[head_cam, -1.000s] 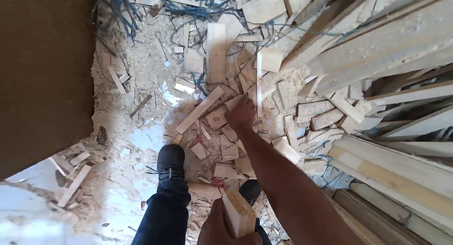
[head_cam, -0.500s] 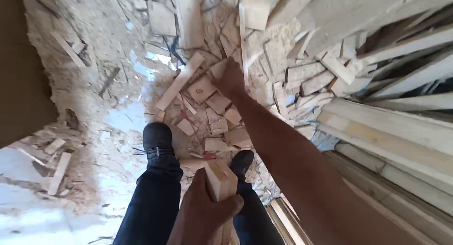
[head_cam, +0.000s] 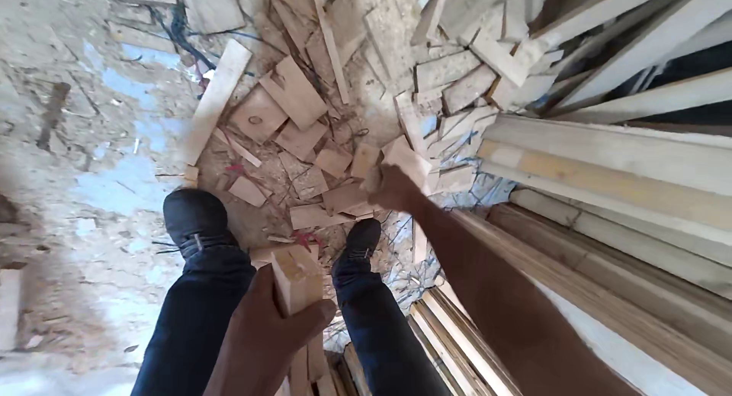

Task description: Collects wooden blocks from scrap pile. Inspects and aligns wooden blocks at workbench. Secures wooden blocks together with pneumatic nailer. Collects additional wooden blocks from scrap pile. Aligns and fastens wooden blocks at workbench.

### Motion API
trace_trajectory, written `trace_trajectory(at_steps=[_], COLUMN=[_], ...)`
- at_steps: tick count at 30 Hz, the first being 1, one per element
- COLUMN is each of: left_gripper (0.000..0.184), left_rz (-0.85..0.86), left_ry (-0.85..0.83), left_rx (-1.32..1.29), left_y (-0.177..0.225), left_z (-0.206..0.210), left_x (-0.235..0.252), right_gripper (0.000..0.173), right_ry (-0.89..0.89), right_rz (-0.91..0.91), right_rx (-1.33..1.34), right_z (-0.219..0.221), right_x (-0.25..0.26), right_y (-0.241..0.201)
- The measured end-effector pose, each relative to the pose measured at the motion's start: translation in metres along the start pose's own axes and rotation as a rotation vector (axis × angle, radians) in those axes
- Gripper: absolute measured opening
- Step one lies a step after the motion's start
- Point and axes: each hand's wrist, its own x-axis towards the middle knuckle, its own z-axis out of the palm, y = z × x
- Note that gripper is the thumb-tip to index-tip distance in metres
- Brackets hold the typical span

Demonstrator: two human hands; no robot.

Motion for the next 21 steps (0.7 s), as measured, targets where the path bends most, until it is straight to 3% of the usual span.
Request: trace_trajectory(at_steps=[5,8,14,21], left_gripper=[0.087,0.087,0.091,0.089], left_rz=[-0.008,-0.019,-0.025,-0.029], left_ry=[-0.017,-0.02,-0.015,0.017], left_rx=[0.028,0.064,0.09,0.099], left_y=[-0.001,-0.001,-0.008,-0.008], left_z=[0.012,0.016,0.024,0.029], left_x=[0.0,0.001,0.002,0.005], right_gripper=[0.088,0.094,0.096,0.101], right_ry=[-0.224,-0.065,0.464,0.435], right_rz=[0.167,0.212,0.091,-0.106], right_rx=[0.057,0.069,-0.04,-0.277], right_z=[0.096,0.112,0.039,-0.005], right_x=[-0.045,-0.048,0.01,0.064], right_y=[0.039,0.052,0.073,0.076])
